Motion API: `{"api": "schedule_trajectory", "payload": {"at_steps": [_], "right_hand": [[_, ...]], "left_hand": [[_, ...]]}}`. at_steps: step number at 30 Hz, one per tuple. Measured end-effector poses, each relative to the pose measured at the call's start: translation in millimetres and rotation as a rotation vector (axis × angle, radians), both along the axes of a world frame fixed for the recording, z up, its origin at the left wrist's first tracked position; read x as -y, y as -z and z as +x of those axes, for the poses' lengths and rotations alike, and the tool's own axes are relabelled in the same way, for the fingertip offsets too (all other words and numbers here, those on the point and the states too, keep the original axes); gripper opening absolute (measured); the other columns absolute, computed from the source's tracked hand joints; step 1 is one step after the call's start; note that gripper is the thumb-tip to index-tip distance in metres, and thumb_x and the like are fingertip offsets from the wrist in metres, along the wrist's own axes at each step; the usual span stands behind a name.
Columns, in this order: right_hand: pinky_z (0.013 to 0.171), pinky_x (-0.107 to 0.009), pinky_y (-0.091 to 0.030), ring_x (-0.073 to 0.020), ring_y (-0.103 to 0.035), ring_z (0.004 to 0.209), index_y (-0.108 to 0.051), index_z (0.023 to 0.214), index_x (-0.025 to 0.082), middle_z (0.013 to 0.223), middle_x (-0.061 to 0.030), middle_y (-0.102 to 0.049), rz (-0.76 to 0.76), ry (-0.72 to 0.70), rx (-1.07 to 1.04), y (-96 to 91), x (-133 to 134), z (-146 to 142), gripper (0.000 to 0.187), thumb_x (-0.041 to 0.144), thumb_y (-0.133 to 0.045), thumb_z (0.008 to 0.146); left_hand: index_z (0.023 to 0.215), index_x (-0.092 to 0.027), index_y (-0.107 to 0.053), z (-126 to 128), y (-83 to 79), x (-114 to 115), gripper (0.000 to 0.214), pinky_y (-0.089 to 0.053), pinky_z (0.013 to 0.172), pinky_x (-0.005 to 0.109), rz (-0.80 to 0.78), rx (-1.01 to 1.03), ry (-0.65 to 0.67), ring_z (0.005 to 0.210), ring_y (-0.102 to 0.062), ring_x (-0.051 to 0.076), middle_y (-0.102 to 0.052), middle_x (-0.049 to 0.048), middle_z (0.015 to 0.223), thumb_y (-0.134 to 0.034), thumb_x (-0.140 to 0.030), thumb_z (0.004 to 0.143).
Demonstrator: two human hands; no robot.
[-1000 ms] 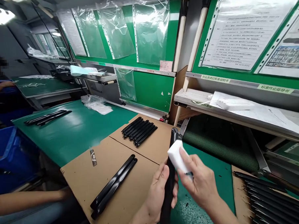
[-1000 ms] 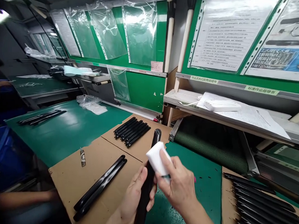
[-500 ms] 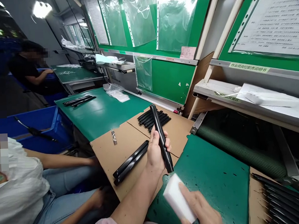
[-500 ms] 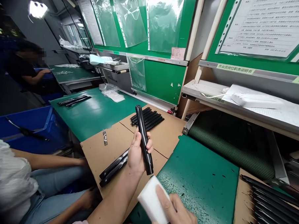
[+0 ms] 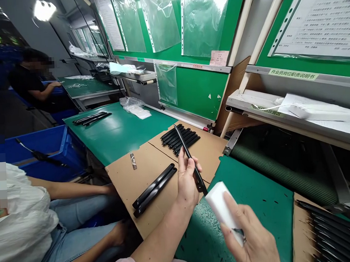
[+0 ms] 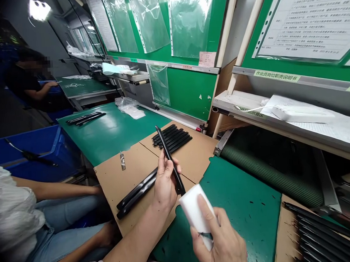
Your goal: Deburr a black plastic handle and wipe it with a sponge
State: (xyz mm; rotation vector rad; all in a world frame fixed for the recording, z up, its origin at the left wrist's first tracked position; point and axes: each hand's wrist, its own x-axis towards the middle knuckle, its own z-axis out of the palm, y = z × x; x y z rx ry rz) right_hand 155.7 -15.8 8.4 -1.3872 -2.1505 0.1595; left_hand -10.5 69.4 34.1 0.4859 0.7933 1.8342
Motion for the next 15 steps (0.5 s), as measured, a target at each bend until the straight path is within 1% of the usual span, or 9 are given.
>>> {"api": "schedule_trajectory", "payload": {"at_steps": [2,4,6,8,10,11,13,15], "right_hand": [[0.041,-0.022,-0.044,-0.0148,-0.060,0.058,-0.033,0.150,0.034,0.097,-0.0064,-0.059,0.048,-0.001,0.085,-12.3,-11.5,-2.3,0.055,0.043,-0.041,0.096],[0.040,-0.023,-0.042,-0.0160,-0.059,0.057,-0.032,0.150,0.033,0.093,-0.0054,-0.059,0.067,-0.025,0.179,-17.2,-19.8,-6.0,0.057,0.042,-0.041,0.095],[0.039,-0.023,-0.041,-0.0170,-0.059,0.056,-0.033,0.150,0.033,0.089,-0.0046,-0.058,0.052,-0.067,0.225,-12.2,-20.2,-7.6,0.057,0.039,-0.042,0.093],[0.041,-0.024,-0.042,-0.0175,-0.061,0.058,-0.039,0.146,0.037,0.089,-0.0043,-0.058,0.002,-0.103,0.209,-0.6,-13.2,-5.4,0.054,0.039,-0.042,0.093],[0.042,-0.023,-0.043,-0.0156,-0.059,0.055,-0.045,0.142,0.039,0.089,-0.0034,-0.058,-0.098,-0.101,0.110,10.5,-4.1,0.0,0.048,0.041,-0.040,0.094],[0.042,-0.022,-0.043,-0.0146,-0.058,0.054,-0.046,0.141,0.040,0.089,-0.0033,-0.059,-0.157,-0.074,0.034,13.6,-0.8,2.9,0.047,0.043,-0.039,0.095],[0.042,-0.021,-0.042,-0.0134,-0.057,0.053,-0.045,0.143,0.038,0.091,-0.0040,-0.061,-0.242,-0.001,-0.126,13.4,0.6,6.8,0.048,0.047,-0.038,0.097],[0.043,-0.021,-0.042,-0.0144,-0.058,0.057,-0.043,0.145,0.035,0.096,-0.0053,-0.063,-0.264,0.035,-0.237,7.2,-3.3,6.0,0.050,0.049,-0.038,0.097]], "left_hand": [[0.142,-0.040,-0.039,8.4,2.1,2.2,0.057,-0.045,0.065,0.017,0.015,0.055,0.091,0.069,-0.052,0.007,-0.054,-0.0019,0.091,-0.062,-0.031,0.090],[0.142,-0.042,-0.038,12.0,1.7,2.2,0.060,-0.045,0.063,0.018,0.043,0.107,0.163,0.069,-0.053,0.007,-0.055,-0.0016,0.092,-0.064,-0.031,0.089],[0.140,-0.041,-0.041,6.9,-0.8,-2.0,0.058,-0.045,0.064,0.019,0.083,0.125,0.151,0.067,-0.052,0.007,-0.056,-0.0016,0.091,-0.064,-0.031,0.088],[0.135,-0.038,-0.047,-4.8,-3.5,-9.0,0.049,-0.045,0.067,0.020,0.127,0.120,0.089,0.065,-0.051,0.006,-0.056,-0.0015,0.088,-0.062,-0.031,0.090],[0.128,-0.034,-0.052,-16.5,-4.9,-15.1,0.036,-0.045,0.068,0.020,0.164,0.124,0.063,0.062,-0.049,0.006,-0.056,-0.0010,0.087,-0.058,-0.033,0.092],[0.125,-0.032,-0.054,-20.1,-4.6,-17.0,0.031,-0.044,0.067,0.021,0.170,0.127,0.067,0.061,-0.048,0.006,-0.056,-0.0006,0.087,-0.055,-0.034,0.093],[0.118,-0.028,-0.055,-20.4,-2.3,-18.8,0.025,-0.043,0.064,0.021,0.151,0.132,0.095,0.057,-0.046,0.005,-0.058,0.0003,0.086,-0.052,-0.036,0.095],[0.114,-0.024,-0.055,-12.8,0.9,-19.1,0.024,-0.042,0.060,0.021,0.108,0.119,0.138,0.056,-0.047,0.006,-0.059,0.0019,0.087,-0.051,-0.038,0.095]]}}
